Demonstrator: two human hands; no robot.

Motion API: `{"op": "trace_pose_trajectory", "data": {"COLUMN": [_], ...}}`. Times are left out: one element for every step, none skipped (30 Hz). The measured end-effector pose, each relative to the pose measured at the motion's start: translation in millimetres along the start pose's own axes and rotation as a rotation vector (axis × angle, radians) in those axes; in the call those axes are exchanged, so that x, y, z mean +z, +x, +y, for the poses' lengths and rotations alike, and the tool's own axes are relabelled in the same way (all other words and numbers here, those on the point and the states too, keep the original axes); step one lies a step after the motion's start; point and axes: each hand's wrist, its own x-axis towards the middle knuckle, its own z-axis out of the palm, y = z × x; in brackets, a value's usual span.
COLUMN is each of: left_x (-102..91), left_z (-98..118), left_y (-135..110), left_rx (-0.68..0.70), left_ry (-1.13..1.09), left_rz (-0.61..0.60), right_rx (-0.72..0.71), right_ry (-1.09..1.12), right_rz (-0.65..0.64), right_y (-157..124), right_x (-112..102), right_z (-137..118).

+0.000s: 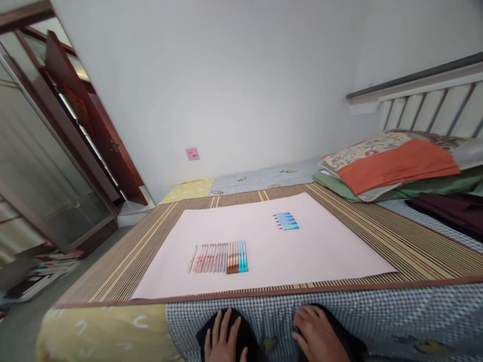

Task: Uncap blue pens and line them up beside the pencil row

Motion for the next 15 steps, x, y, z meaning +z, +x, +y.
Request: {"op": "trace_pose_trajectory", "data": {"left_x": [-2.2, -3.9, -5.2, -6.2, -6.8, -7.1, -7.1, -6.7, -6.0, -5.0, -3.7, -2.3, -0.7, 1.1, 2.9], "left_z": [0.1, 0.4, 1.0, 1.6, 2.3, 2.7, 2.9, 2.8, 2.3, 1.6, 0.6, -0.6, -1.9, -3.2, -4.4], "left_y": [0.2, 0.3, 0.2, 0.0, -0.2, -0.6, -1.0, -1.4, -1.7, -2.0, -2.0, -1.8, -1.4, -0.7, 0.2], "left_rx": [0.002, 0.005, 0.008, 0.01, 0.009, 0.006, 0.003, 0.0, 0.0, -0.001, -0.002, -0.003, -0.002, -0.001, -0.001], "left_ry": [-0.028, -0.058, -0.087, -0.115, -0.138, -0.157, -0.172, -0.184, -0.19, -0.192, -0.191, -0.188, -0.185, -0.183, -0.181], "left_rz": [-0.004, -0.003, -0.001, 0.003, 0.007, 0.011, 0.016, 0.021, 0.027, 0.036, 0.045, 0.056, 0.068, 0.081, 0.092], "right_rx": [0.049, 0.082, 0.093, 0.082, 0.067, 0.053, 0.038, 0.045, 0.071, 0.1, 0.126, 0.142, 0.151, 0.156, 0.159], "right_ry": [0.061, 0.141, 0.229, 0.301, 0.347, 0.371, 0.384, 0.391, 0.387, 0.371, 0.343, 0.298, 0.256, 0.223, 0.198], "right_rz": [-0.04, -0.066, -0.066, -0.052, -0.032, -0.009, -0.001, -0.002, -0.012, -0.029, -0.049, -0.07, -0.085, -0.095, -0.1], "right_y": [6.5, 15.0, 25.3, 37.4, 51.0, 65.6, 80.7, 95.9, 110.6, 124.3, 136.6, 147.1, 155.7, 162.6, 167.7], "right_x": [-5.4, -11.0, -16.3, -20.8, -23.8, -25.0, -24.1, -21.1, -16.1, -9.5, -1.9, 6.2, 14.3, 21.9, 28.6], "right_z": [-8.8, -18.0, -27.3, -36.1, -43.9, -50.5, -55.8, -59.7, -62.4, -64.3, -65.6, -66.6, -67.6, -68.7, -69.9]}}
